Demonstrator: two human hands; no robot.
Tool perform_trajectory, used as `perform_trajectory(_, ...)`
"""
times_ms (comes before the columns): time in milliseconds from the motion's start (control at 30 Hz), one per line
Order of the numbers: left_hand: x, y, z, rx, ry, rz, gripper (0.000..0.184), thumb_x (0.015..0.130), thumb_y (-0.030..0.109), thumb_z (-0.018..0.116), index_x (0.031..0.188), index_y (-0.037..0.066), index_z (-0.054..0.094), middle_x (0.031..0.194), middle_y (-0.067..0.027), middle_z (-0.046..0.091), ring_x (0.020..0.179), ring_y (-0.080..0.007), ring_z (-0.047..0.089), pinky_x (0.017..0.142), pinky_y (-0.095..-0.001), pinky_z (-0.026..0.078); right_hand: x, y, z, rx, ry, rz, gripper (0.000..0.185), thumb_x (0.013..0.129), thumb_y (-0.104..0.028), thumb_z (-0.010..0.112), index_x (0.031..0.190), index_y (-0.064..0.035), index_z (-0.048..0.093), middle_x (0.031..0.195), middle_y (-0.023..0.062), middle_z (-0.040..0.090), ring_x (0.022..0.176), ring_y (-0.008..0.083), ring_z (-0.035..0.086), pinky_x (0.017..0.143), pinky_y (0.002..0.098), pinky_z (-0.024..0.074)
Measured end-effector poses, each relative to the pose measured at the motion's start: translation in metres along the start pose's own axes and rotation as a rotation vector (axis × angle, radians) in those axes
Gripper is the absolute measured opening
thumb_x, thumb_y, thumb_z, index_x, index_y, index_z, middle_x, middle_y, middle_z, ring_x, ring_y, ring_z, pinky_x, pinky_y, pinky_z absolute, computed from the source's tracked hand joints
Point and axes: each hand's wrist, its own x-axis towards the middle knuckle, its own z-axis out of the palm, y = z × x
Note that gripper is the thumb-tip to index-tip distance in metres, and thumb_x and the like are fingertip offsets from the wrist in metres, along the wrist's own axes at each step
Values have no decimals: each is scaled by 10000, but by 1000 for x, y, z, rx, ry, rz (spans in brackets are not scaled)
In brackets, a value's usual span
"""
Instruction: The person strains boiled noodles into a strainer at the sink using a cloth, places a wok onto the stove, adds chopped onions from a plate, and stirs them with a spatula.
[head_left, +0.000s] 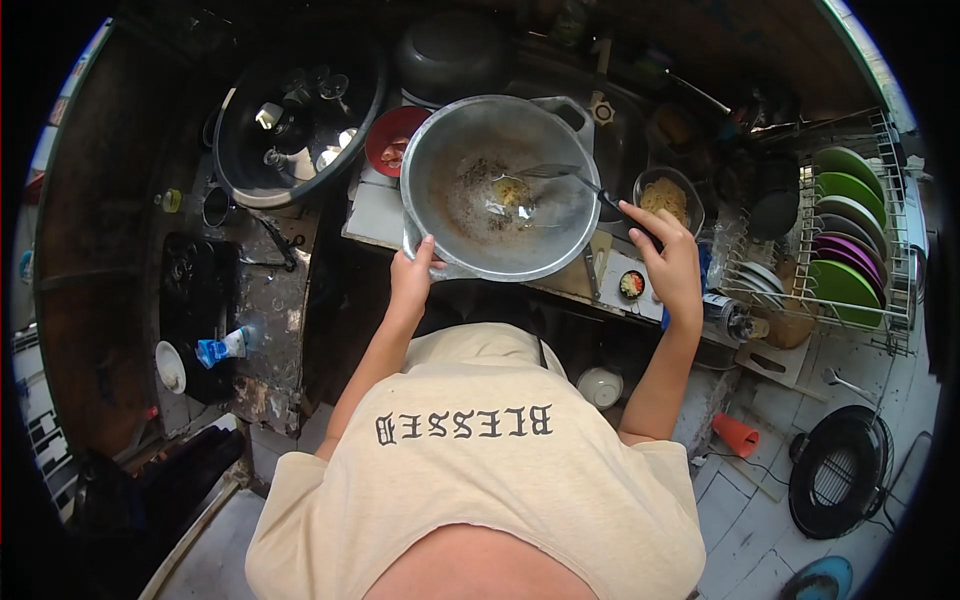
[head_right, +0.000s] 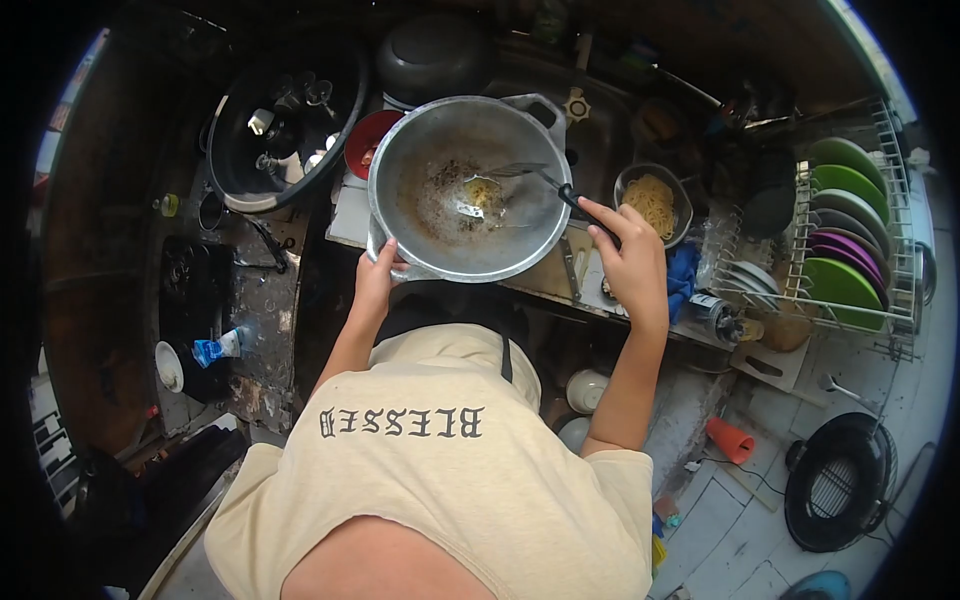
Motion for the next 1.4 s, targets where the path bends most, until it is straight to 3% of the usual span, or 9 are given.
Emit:
perform_trajectory(233, 10, -2, 10, 58, 86, 104, 295, 884, 274, 516, 934, -14, 557, 772, -52, 567, 633, -108, 536, 560, -259, 445, 14, 22, 8, -50, -243, -35, 297, 771, -106, 603, 1059, -169, 638, 707, 109, 456, 710, 266, 500, 676, 364, 397)
perform_trajectory(433, 39, 7, 14, -67, 151, 183, 295, 898, 215, 500, 970, -67, 554, 836, -76, 588, 647, -131, 556, 607, -271, 448, 71, 2, -39, -337, -277, -181, 297, 711, -27, 630, 979, -148, 673, 857, 91, 596, 845, 272, 563, 741, 375, 431)
perform_trajectory(533, 51, 16, 12, -67, 196, 236, 294, 900, 212, 496, 970, -67, 554, 833, -75, 586, 644, -133, 557, 607, -274, 449, 85, -24, -66, -509, -175, -289, 287, 700, 21, 606, 947, -103, 679, 859, 100, 601, 768, 289, 583, 716, 364, 455)
perform_trajectory(633, 50, 34, 11, -41, 269, 351, 298, 901, 215, 494, 939, -74, 558, 809, -77, 584, 637, -139, 573, 605, -280, 450, 84, -32, -83, -637, 30, -456, 315, 705, -19, 612, 992, -138, 666, 748, 95, 508, 665, 279, 534, 624, 399, 417)
perform_trajectory(733, 50, 42, 6, -8, 347, 387, 298, 901, 212, 496, 920, -79, 559, 796, -79, 585, 632, -144, 581, 604, -279, 450, 76, -44, -79, -579, 112, -410, 319, 722, -30, 602, 1011, -152, 659, 729, 95, 485, 626, 271, 519, 588, 391, 405)
perform_trajectory(1000, 47, 42, -5, -50, 404, 380, 278, 902, 188, 494, 968, -77, 551, 848, -84, 597, 632, -140, 581, 606, -272, 455, 97, -32, 2, -269, -65, -400, 300, 734, -98, 622, 1016, -192, 659, 760, 86, 524, 691, 266, 556, 638, 381, 434)
perform_trajectory(1133, 41, 41, -6, 37, 438, 370, 282, 901, 187, 494, 979, -78, 551, 856, -89, 600, 642, -142, 585, 598, -277, 459, 90, -43, -32, -413, -127, -289, 307, 709, -58, 632, 986, -183, 676, 757, 81, 543, 697, 266, 556, 645, 381, 430)
perform_trajectory(1333, 44, 33, -12, 2, 457, 367, 294, 895, 193, 500, 976, -84, 557, 850, -101, 609, 638, -144, 590, 594, -280, 466, 85, -33, -56, -629, 103, -340, 265, 720, -59, 618, 972, -115, 676, 731, 97, 519, 647, 266, 535, 608, 362, 413)
perform_trajectory(1400, 43, 34, -14, -25, 494, 371, 296, 893, 195, 501, 974, -85, 559, 845, -106, 614, 631, -148, 595, 593, -283, 467, 87, -32, -44, -508, 120, -324, 264, 734, -76, 614, 983, -140, 675, 729, 97, 503, 631, 267, 519, 606, 355, 391)
